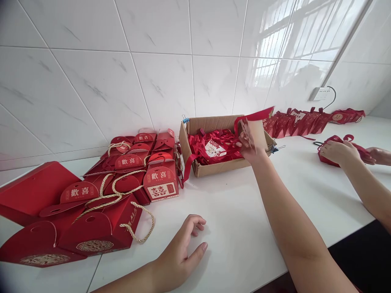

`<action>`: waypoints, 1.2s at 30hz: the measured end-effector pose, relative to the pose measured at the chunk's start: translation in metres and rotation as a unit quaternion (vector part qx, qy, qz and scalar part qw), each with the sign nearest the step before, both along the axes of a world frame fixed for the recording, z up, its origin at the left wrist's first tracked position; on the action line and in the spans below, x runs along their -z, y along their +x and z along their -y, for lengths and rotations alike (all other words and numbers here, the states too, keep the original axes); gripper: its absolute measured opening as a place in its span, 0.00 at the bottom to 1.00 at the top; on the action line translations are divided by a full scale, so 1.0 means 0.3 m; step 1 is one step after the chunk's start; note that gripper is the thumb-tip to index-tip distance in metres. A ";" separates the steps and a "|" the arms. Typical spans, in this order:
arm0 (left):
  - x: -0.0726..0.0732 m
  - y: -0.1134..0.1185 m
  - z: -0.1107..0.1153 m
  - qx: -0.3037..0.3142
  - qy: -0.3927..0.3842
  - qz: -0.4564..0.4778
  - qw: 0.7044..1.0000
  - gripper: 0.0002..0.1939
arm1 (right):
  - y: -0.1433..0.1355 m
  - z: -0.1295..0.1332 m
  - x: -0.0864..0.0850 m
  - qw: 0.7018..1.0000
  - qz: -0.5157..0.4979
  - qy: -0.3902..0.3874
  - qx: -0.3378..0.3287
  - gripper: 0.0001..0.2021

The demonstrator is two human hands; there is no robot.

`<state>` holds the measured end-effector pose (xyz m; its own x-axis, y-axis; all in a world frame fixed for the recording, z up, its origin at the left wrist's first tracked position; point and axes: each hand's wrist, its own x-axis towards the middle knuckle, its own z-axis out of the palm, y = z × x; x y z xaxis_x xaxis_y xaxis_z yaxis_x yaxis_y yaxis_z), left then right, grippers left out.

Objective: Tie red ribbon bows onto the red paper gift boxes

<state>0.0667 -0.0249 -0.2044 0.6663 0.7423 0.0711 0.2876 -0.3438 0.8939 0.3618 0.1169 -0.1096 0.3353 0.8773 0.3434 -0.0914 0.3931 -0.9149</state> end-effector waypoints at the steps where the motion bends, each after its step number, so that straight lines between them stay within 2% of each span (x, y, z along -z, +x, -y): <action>1: 0.001 -0.001 0.000 -0.002 0.000 0.002 1.000 0.17 | -0.005 0.011 -0.004 1.000 0.019 -0.021 -0.014 0.19; 4: 0.001 -0.001 -0.002 -0.005 -0.002 -0.003 1.000 0.17 | -0.018 0.022 -0.014 0.995 0.049 -0.070 -0.056 0.25; 6: -0.003 0.000 -0.004 -0.005 -0.002 -0.009 1.000 0.16 | -0.021 0.008 -0.013 0.994 0.049 -0.074 -0.067 0.26; 12: -0.020 0.006 -0.007 0.017 0.012 0.010 1.000 0.16 | -0.044 -0.038 0.018 0.996 0.045 -0.018 0.081 0.16; 15: -0.014 0.004 -0.004 0.009 0.003 0.017 1.000 0.18 | -0.073 -0.028 0.030 0.983 0.160 -0.014 0.088 0.12; 17: -0.005 0.002 -0.002 -0.006 -0.016 0.016 1.000 0.20 | -0.092 -0.018 0.035 0.948 0.308 0.002 0.077 0.10; 19: 0.002 0.001 0.001 -0.022 -0.030 0.015 0.999 0.22 | -0.105 -0.011 0.039 0.890 0.450 0.016 0.072 0.08; 21: 0.003 0.003 0.003 -0.033 -0.029 0.017 0.999 0.23 | -0.110 -0.006 0.041 0.836 0.542 0.011 0.083 0.09; 22: 0.002 0.004 0.004 -0.036 -0.024 0.020 0.999 0.23 | -0.109 -0.005 0.042 0.818 0.569 0.005 0.083 0.11; 25: -0.004 0.008 0.004 -0.035 -0.009 0.022 0.999 0.24 | -0.094 -0.002 0.042 0.790 0.612 -0.002 0.029 0.17; 29: -0.006 0.009 0.001 -0.030 -0.002 0.023 0.999 0.24 | -0.077 0.000 0.044 0.753 0.648 -0.001 -0.115 0.19; 31: -0.004 0.008 0.000 -0.027 0.000 0.020 0.999 0.24 | -0.085 0.003 0.047 0.745 0.645 -0.013 -0.172 0.19; 33: -0.003 0.007 -0.001 -0.024 0.001 0.018 1.000 0.24 | -0.106 0.005 0.051 0.739 0.643 -0.036 -0.195 0.21; 36: -0.002 0.008 0.000 -0.023 0.003 0.015 1.000 0.24 | -0.145 0.003 0.058 0.725 0.664 -0.043 -0.181 0.21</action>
